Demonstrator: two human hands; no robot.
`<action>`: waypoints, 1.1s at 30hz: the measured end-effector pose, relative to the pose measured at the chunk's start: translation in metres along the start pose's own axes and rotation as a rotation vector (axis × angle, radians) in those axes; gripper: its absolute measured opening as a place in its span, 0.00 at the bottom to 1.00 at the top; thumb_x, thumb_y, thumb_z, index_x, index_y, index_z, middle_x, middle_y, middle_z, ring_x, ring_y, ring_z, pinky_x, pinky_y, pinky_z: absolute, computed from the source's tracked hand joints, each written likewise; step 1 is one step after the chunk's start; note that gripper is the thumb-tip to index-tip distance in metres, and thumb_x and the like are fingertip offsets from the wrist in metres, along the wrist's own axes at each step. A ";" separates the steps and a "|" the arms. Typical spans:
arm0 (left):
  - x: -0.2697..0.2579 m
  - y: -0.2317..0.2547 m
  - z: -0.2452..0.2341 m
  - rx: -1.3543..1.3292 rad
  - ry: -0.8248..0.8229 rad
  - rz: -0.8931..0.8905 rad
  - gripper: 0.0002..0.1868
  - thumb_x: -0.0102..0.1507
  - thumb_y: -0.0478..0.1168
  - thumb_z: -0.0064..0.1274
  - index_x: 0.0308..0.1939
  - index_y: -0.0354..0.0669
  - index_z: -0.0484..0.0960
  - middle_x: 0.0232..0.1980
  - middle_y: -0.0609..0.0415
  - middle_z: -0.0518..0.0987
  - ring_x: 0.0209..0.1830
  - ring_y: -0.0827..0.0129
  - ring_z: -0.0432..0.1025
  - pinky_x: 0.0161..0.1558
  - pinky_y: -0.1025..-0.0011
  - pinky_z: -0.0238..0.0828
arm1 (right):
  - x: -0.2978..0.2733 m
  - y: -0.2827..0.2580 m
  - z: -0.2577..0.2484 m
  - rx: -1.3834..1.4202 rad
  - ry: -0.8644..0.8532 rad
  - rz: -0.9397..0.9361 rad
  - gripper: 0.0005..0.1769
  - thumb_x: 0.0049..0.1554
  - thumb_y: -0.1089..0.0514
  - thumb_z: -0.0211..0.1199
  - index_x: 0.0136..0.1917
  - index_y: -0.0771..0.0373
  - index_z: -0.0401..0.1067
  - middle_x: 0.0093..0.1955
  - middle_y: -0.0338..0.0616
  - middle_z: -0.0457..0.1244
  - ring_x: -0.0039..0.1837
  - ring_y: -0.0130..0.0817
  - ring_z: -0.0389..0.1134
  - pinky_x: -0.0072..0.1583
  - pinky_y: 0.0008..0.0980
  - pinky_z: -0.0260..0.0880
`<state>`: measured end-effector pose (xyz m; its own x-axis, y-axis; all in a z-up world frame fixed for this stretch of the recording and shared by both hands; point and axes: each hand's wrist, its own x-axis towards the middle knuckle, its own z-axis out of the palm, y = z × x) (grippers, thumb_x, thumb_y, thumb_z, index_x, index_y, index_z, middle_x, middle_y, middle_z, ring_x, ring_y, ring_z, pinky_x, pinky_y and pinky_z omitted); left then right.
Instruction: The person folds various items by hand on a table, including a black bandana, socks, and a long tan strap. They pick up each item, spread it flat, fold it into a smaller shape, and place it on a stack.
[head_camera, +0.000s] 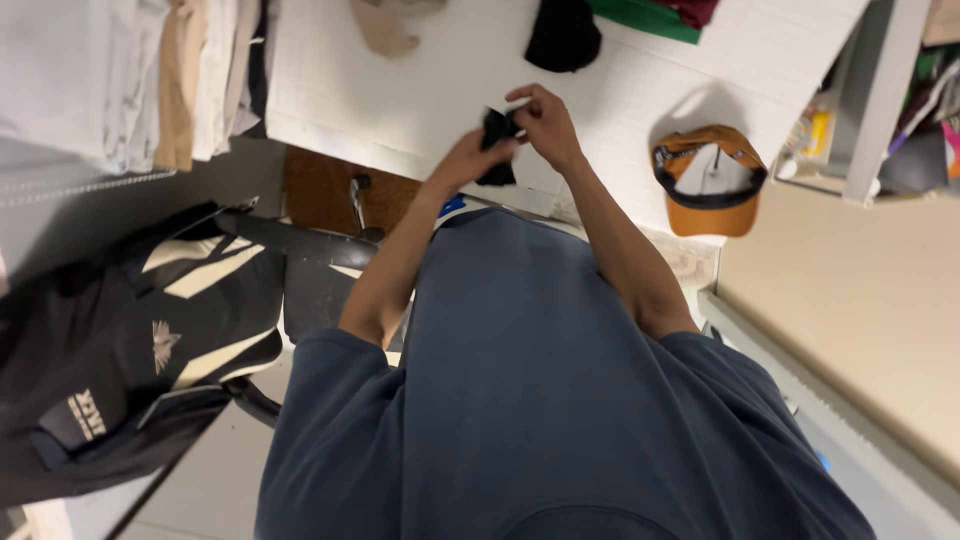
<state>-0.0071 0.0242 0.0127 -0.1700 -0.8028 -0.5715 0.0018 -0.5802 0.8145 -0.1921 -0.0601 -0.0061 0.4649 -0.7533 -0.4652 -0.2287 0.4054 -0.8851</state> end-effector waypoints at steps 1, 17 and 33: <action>-0.005 0.000 0.001 0.058 -0.041 0.044 0.23 0.63 0.52 0.60 0.49 0.35 0.81 0.40 0.56 0.81 0.39 0.73 0.74 0.44 0.73 0.72 | -0.003 0.003 0.002 -0.076 -0.054 -0.135 0.18 0.57 0.67 0.54 0.61 0.66 0.70 0.52 0.49 0.68 0.53 0.36 0.72 0.54 0.37 0.77; -0.011 -0.032 -0.027 -0.917 0.146 -0.103 0.24 0.61 0.40 0.58 0.59 0.43 0.67 0.57 0.48 0.74 0.57 0.57 0.74 0.49 0.52 0.83 | 0.011 0.010 0.041 -0.112 -0.296 -0.049 0.15 0.60 0.66 0.63 0.60 0.67 0.73 0.54 0.51 0.69 0.54 0.37 0.71 0.57 0.38 0.76; 0.011 -0.072 -0.050 -0.701 0.281 -0.173 0.30 0.61 0.31 0.49 0.67 0.43 0.60 0.56 0.45 0.73 0.56 0.60 0.71 0.51 0.66 0.75 | 0.015 -0.030 0.071 -0.572 -0.341 -0.344 0.25 0.58 0.57 0.74 0.67 0.56 0.74 0.60 0.44 0.69 0.59 0.40 0.73 0.62 0.35 0.74</action>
<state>0.0402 0.0506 -0.0574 0.0319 -0.6431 -0.7651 0.6373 -0.5766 0.5112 -0.1179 -0.0471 0.0151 0.8084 -0.5489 -0.2125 -0.3886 -0.2265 -0.8931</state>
